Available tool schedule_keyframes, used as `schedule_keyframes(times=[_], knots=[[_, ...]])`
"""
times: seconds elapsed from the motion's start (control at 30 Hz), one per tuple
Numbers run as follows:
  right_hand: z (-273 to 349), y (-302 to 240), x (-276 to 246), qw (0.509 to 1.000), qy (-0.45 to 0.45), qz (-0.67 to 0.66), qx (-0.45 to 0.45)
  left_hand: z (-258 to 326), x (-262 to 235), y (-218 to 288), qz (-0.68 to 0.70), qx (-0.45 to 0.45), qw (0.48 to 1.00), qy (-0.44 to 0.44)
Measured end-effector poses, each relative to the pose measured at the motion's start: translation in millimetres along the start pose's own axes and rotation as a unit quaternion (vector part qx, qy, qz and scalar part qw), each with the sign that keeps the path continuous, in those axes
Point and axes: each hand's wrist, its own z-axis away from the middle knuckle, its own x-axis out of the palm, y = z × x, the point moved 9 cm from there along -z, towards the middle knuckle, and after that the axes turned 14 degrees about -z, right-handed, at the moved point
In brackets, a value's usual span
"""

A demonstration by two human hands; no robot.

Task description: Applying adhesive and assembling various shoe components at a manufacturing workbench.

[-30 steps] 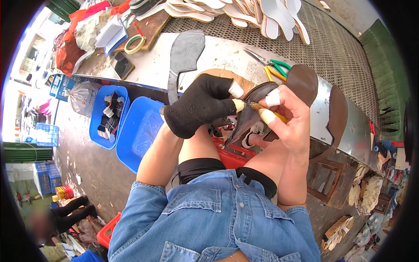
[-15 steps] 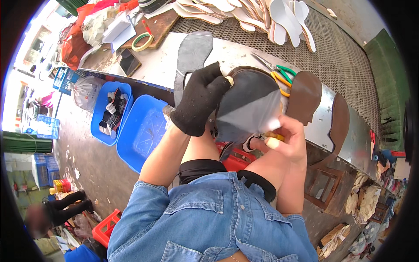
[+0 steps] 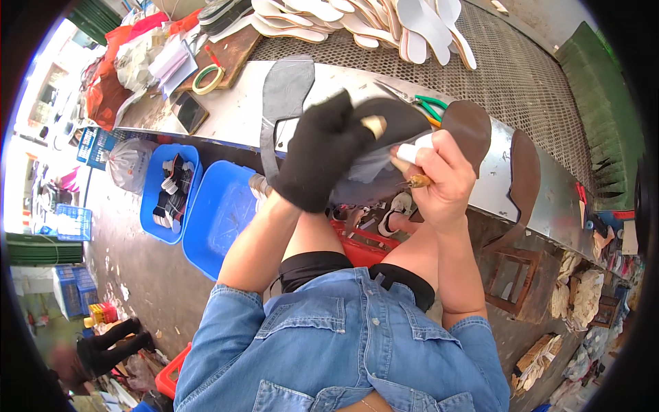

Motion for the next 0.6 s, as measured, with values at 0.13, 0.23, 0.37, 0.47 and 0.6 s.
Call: schedule_keyframes(times=[0.13,0.23,0.37,0.47,0.6], knots=[[59,17,-1,0.980,-0.129,-0.003,0.155,-23,-53,-6,0.152,0.012,0.979,0.133],[143,39,-56,0.929,-0.112,0.024,0.351,-24,-92,0,0.180,0.057,0.964,0.187],[331,43,-190,0.814,-0.086,0.209,0.535,-28,-92,1,0.257,0.072,0.949,0.167],[469,16,-278,0.652,-0.119,0.394,0.637,-22,-73,19,0.254,0.054,0.958,0.126],[380,28,-255,0.711,-0.010,0.270,0.649,-7,-25,31,0.231,0.026,0.973,0.007]])
